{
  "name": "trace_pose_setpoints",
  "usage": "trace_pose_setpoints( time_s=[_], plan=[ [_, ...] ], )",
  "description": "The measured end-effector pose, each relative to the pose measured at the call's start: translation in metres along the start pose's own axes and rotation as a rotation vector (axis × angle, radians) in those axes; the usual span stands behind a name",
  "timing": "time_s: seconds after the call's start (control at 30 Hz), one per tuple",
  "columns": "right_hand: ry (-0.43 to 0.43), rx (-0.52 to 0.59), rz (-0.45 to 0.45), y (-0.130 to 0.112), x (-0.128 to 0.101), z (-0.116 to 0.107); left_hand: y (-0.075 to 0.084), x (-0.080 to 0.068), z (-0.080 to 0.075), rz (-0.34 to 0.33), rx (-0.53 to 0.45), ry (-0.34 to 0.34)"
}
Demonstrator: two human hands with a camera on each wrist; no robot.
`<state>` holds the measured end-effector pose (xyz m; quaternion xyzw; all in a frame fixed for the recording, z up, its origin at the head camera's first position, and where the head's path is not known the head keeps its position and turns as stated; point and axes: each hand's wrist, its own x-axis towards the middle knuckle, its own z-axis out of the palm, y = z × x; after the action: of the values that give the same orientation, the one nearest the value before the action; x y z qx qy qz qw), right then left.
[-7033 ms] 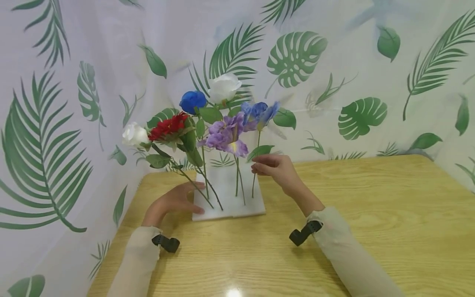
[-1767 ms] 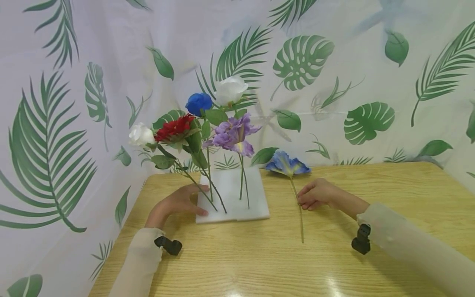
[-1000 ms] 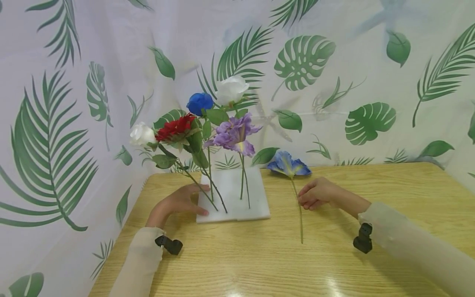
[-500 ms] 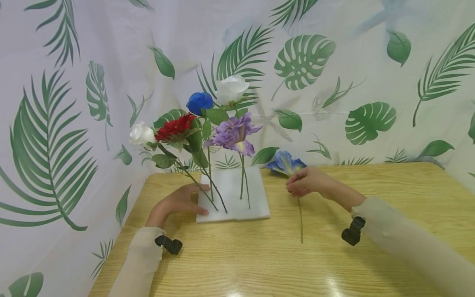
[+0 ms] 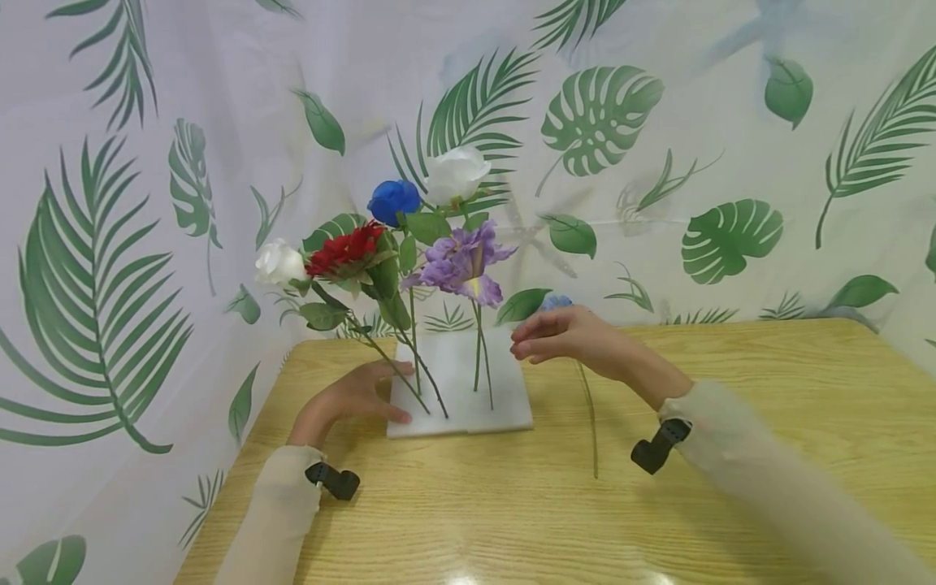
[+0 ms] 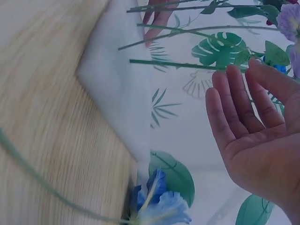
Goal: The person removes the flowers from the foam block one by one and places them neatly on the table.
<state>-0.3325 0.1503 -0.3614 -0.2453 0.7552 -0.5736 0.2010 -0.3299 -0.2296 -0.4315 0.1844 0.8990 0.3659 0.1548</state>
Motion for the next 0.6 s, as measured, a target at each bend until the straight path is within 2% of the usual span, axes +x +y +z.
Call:
trace_pose_setpoints(
  time_s=[0.33,0.6],
  plan=[
    [-0.061,0.004,-0.075,-0.001,0.011,0.017,0.002,-0.001,0.000,0.005,-0.007,0.001],
    [-0.083,0.037,-0.066,0.001,0.017,0.028,0.002,-0.001,0.000,0.013,-0.004,0.000]
  ],
)
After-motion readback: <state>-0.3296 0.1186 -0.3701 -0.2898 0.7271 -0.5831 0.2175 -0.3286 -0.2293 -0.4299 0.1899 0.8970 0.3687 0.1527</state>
